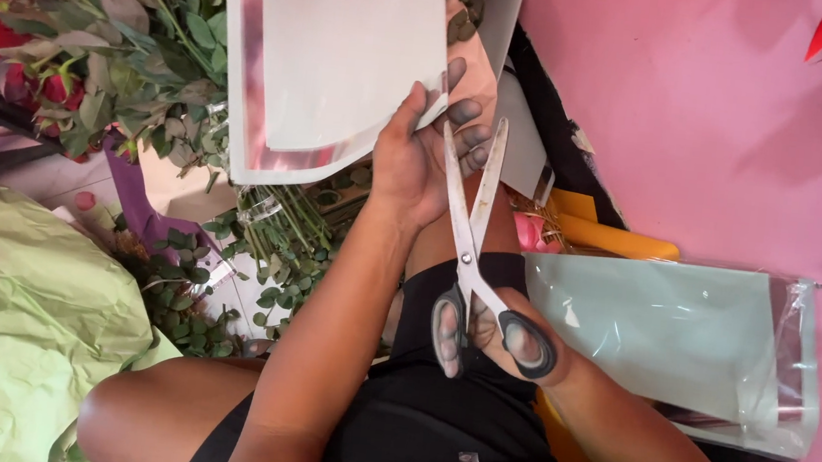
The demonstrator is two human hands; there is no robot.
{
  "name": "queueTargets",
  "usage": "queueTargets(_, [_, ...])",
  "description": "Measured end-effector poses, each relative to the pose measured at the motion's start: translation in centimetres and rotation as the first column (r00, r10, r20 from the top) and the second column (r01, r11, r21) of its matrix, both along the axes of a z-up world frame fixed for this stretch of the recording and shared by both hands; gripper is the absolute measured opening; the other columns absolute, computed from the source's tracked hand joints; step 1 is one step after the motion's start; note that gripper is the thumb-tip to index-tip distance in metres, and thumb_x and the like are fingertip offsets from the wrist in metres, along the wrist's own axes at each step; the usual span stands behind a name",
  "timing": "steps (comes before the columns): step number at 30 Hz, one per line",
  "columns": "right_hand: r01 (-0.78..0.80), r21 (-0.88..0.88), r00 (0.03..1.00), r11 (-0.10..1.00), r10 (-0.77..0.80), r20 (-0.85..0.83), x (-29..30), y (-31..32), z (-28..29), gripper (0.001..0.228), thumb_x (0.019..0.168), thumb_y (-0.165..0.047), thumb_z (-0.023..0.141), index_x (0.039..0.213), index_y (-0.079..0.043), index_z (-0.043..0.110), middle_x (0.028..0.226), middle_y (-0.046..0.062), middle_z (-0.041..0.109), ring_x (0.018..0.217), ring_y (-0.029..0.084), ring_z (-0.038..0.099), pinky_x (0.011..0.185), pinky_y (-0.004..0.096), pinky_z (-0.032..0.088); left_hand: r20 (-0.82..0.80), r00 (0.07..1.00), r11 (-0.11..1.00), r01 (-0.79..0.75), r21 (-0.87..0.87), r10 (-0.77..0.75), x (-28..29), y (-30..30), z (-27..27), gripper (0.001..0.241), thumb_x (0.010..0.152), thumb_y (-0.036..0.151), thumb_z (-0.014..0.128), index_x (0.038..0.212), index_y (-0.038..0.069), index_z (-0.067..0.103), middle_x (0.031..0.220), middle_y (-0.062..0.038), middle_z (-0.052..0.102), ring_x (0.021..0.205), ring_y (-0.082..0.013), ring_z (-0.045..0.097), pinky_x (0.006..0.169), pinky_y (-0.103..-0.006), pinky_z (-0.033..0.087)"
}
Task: Preparing wrapping materials and inserting a large bouquet of roses into decorative sleeves.
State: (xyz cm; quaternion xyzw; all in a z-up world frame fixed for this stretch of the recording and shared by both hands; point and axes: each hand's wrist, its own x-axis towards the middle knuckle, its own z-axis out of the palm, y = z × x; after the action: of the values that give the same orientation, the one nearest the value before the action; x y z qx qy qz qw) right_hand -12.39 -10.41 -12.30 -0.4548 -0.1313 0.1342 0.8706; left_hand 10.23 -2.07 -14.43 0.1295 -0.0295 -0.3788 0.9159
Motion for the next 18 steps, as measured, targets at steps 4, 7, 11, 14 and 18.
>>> queueTargets(4, [0.011, 0.040, 1.000, 0.999, -0.011, 0.005, 0.5, -0.1, -3.2, 0.080, 0.107, -0.070, 0.082, 0.124, 0.006, 0.062, 0.106, 0.016, 0.066, 0.087, 0.025, 0.068, 0.078, 0.037, 0.059, 0.015, 1.000, 1.000, -0.007, -0.007, 0.007, 0.2, -0.2, -1.3, 0.054, 0.123, 0.044, 0.046, 0.161, 0.008, 0.059, 0.104, -0.011, 0.079, 0.083, -0.0247, 0.079, 0.074, -0.0382, 0.062])
queueTargets(7, [0.066, 0.270, 0.976, 0.961, -0.118, 0.182, 0.6, -0.1, -8.3, 0.074, 0.113, -0.054, 0.067, 0.138, 0.015, 0.061, 0.130, 0.039, 0.068, 0.104, 0.051, 0.078, 0.073, 0.064, 0.069, 0.073, 0.996, 0.994, 0.044, 0.101, -0.051, 1.0, -0.7, -3.6, 0.058, 0.119, 0.054, 0.049, 0.165, 0.020, 0.060, 0.109, -0.008, 0.086, 0.097, -0.0319, 0.086, 0.083, -0.0452, 0.070])
queueTargets(11, [0.084, 0.263, 0.974, 0.961, -0.135, 0.181, 0.8, 0.2, -7.7, 0.054, 0.120, -0.047, 0.055, 0.148, 0.000, 0.059, 0.139, 0.035, 0.068, 0.113, 0.048, 0.077, 0.085, 0.062, 0.068, 0.083, 0.995, 0.991, 0.048, 0.129, -0.059, 0.9, -1.0, -4.3, 0.059, 0.119, 0.055, 0.048, 0.165, 0.019, 0.060, 0.109, -0.008, 0.086, 0.096, -0.0307, 0.086, 0.082, -0.0434, 0.070])
queueTargets(14, [0.099, 0.248, 0.993, 0.964, -0.113, 0.042, 1.6, 0.0, -7.5, 0.071, 0.113, -0.065, 0.057, 0.140, 0.000, 0.062, 0.127, 0.031, 0.074, 0.106, 0.042, 0.079, 0.086, 0.056, 0.069, 0.090, 0.994, 0.985, 0.046, 0.169, -0.062, 0.7, -1.7, -5.4, 0.060, 0.119, 0.055, 0.050, 0.162, 0.016, 0.064, 0.108, -0.009, 0.086, 0.095, -0.0308, 0.086, 0.082, -0.0437, 0.070])
queueTargets(18, [0.209, 0.264, 0.959, 0.942, -0.145, -0.243, 3.7, -0.4, -6.3, 0.103, 0.098, -0.089, 0.059, 0.130, 0.008, 0.066, 0.107, 0.031, 0.080, 0.094, 0.042, 0.082, 0.086, 0.054, 0.069, 0.119, 0.990, 0.966, 0.037, 0.256, -0.070, -0.8, -1.5, -5.1, 0.061, 0.121, 0.053, 0.048, 0.159, 0.010, 0.068, 0.110, -0.016, 0.085, 0.099, -0.0357, 0.086, 0.081, -0.0457, 0.072])
